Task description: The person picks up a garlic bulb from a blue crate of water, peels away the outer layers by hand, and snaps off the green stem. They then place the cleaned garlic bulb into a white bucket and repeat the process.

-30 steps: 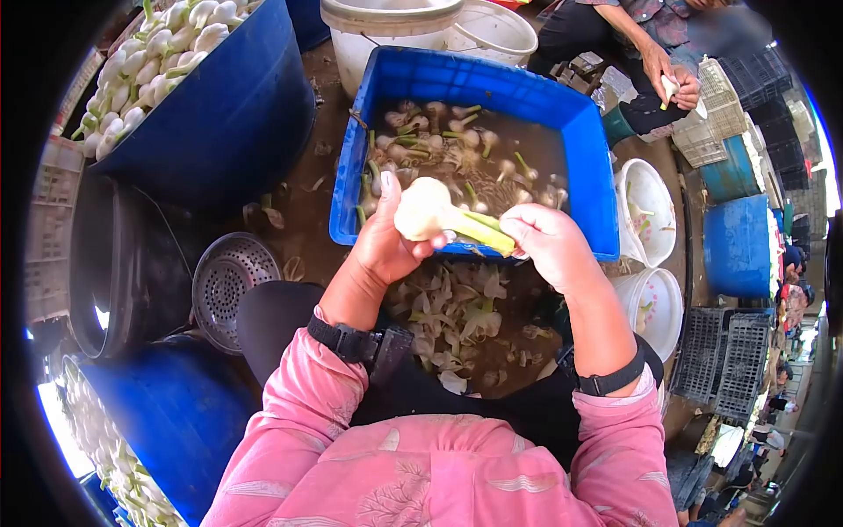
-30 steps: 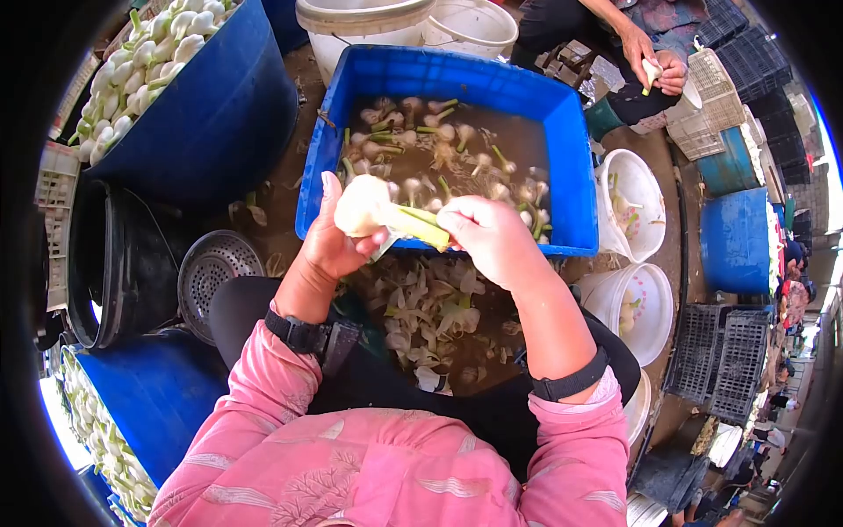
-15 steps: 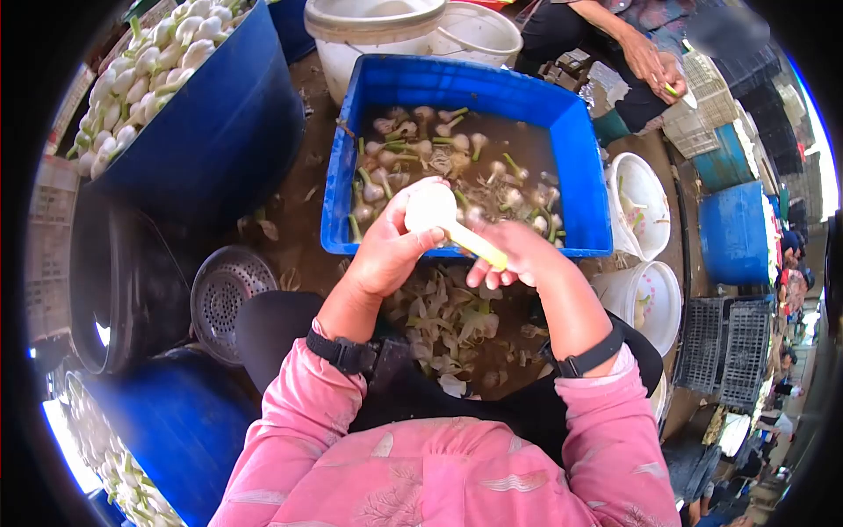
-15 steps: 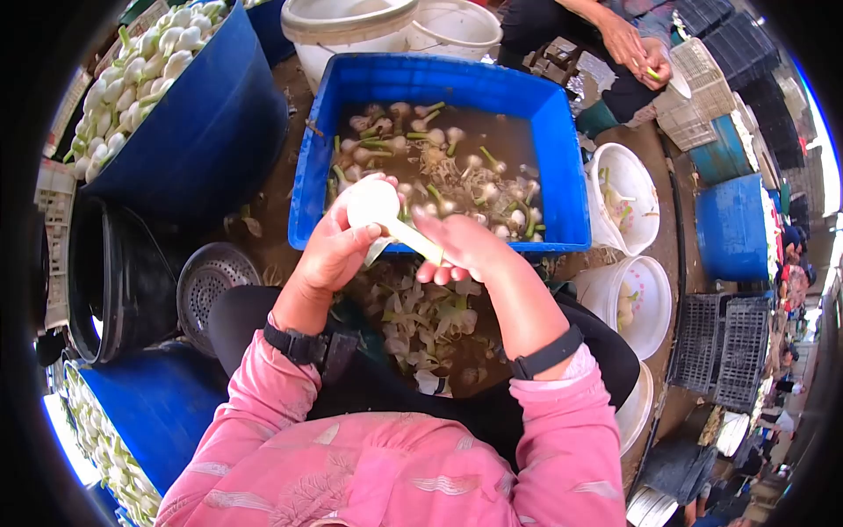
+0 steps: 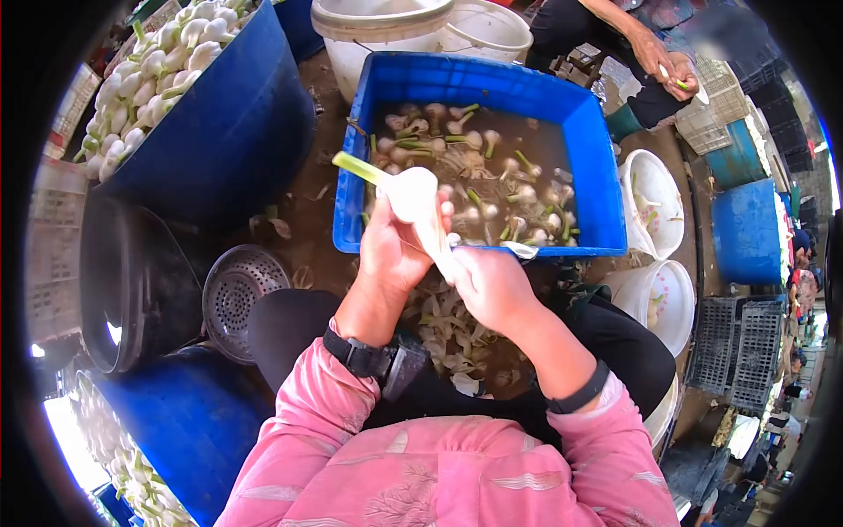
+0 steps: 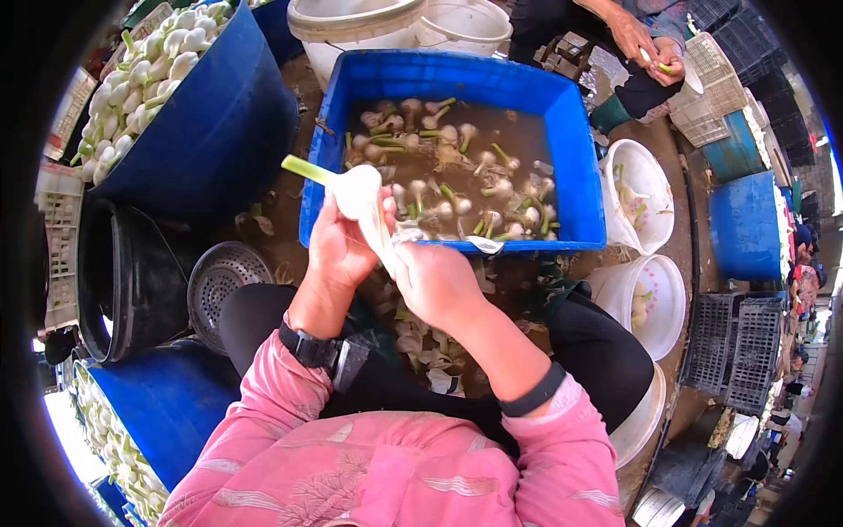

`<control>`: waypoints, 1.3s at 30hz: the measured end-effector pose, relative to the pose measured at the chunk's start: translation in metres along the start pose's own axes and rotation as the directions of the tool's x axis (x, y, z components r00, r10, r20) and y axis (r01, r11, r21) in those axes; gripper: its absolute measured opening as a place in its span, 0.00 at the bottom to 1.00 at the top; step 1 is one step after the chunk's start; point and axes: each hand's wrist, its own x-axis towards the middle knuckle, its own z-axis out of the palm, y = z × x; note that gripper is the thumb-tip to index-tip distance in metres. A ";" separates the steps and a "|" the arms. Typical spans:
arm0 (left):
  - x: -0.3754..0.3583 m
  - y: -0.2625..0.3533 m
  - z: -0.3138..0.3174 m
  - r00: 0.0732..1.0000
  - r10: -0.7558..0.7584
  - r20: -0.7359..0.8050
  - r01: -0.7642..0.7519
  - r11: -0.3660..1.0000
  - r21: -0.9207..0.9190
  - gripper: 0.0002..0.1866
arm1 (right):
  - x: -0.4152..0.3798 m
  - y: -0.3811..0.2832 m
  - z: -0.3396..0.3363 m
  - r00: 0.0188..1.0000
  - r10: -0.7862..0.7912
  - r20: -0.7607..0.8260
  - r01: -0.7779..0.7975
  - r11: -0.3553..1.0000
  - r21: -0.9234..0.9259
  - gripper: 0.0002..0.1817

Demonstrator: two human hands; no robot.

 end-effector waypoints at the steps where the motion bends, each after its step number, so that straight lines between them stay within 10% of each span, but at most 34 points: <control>1: 0.000 0.005 -0.002 0.999 0.017 -0.028 -0.016 0.999 0.041 0.27 | -0.006 -0.005 -0.001 0.960 0.129 0.248 -0.072 0.972 -0.226 0.10; 2: 0.002 0.008 -0.004 0.998 0.033 -0.051 -0.029 0.996 0.083 0.27 | -0.011 -0.007 -0.002 0.849 0.299 0.436 -0.079 0.888 -0.454 0.11; 5: 0.002 0.002 -0.003 0.981 0.137 -0.134 -0.065 0.896 0.440 0.27 | -0.019 0.007 -0.014 0.796 0.497 0.345 -0.251 0.790 -0.560 0.18; 7: -0.002 -0.010 -0.005 0.959 0.254 -0.128 -0.075 0.660 0.747 0.28 | -0.012 -0.004 -0.036 0.914 0.401 -0.058 -0.394 0.846 -0.359 0.29; 9: -0.005 -0.021 -0.006 0.967 0.256 0.007 -0.113 0.403 0.908 0.23 | -0.002 0.010 -0.024 0.936 0.146 -0.321 -0.116 0.987 0.110 0.24; 12: -0.014 -0.038 0.004 0.968 0.238 0.076 -0.155 0.338 0.928 0.17 | 0.006 0.012 -0.004 0.865 0.403 -0.298 -0.044 0.654 0.756 0.18; 13: -0.014 -0.036 0.003 0.975 0.219 0.024 -0.110 0.391 0.914 0.16 | 0.004 0.033 -0.006 0.930 0.356 -0.094 0.041 0.155 0.987 0.16; 14: -0.014 -0.033 0.001 0.979 0.201 -0.027 -0.066 0.444 0.894 0.16 | 0.001 0.008 -0.023 0.797 0.600 0.069 -0.037 -0.065 0.997 0.15; 16: -0.012 -0.028 -0.006 0.960 0.277 0.036 -0.149 0.397 0.906 0.15 | -0.007 0.008 -0.039 0.788 0.597 0.151 0.038 -0.293 0.955 0.15; 19: -0.017 -0.029 -0.001 0.976 0.175 0.127 -0.176 0.303 0.936 0.19 | -0.028 0.010 -0.066 0.832 0.542 0.121 0.035 -0.269 0.962 0.15; 22: -0.012 -0.024 -0.005 0.960 0.274 0.059 -0.077 0.056 0.995 0.17 | -0.071 0.026 -0.127 0.767 0.613 -0.189 0.159 0.103 0.982 0.10; 24: -0.006 -0.015 -0.017 0.948 0.283 0.149 -0.171 0.056 0.984 0.17 | -0.123 0.032 -0.184 0.696 0.533 -0.482 0.034 0.646 0.763 0.13; 26: -0.003 -0.014 -0.019 0.966 0.256 0.028 -0.089 0.231 0.969 0.16 | -0.173 0.040 -0.222 0.464 0.660 -0.591 -0.372 0.750 0.547 0.10; 28: -0.005 -0.019 -0.013 0.967 0.253 -0.009 -0.071 0.306 0.949 0.15 | -0.246 0.099 -0.235 0.546 0.613 -0.571 -0.786 0.611 -0.095 0.14; 32: -0.008 -0.019 -0.002 0.970 0.242 0.025 -0.093 0.274 0.957 0.14 | -0.328 0.153 -0.205 0.179 0.787 -0.590 -0.932 -0.056 -0.358 0.17; 34: -0.011 -0.019 0.006 0.965 0.261 0.007 -0.077 0.260 0.962 0.13 | -0.318 0.133 -0.203 0.192 0.830 -0.524 -0.965 0.062 -0.257 0.15; 39: -0.011 0.004 0.022 0.890 0.454 0.037 -0.248 0.414 0.876 0.12 | -0.222 0.148 -0.221 0.600 0.635 -0.486 -0.741 0.670 -0.039 0.11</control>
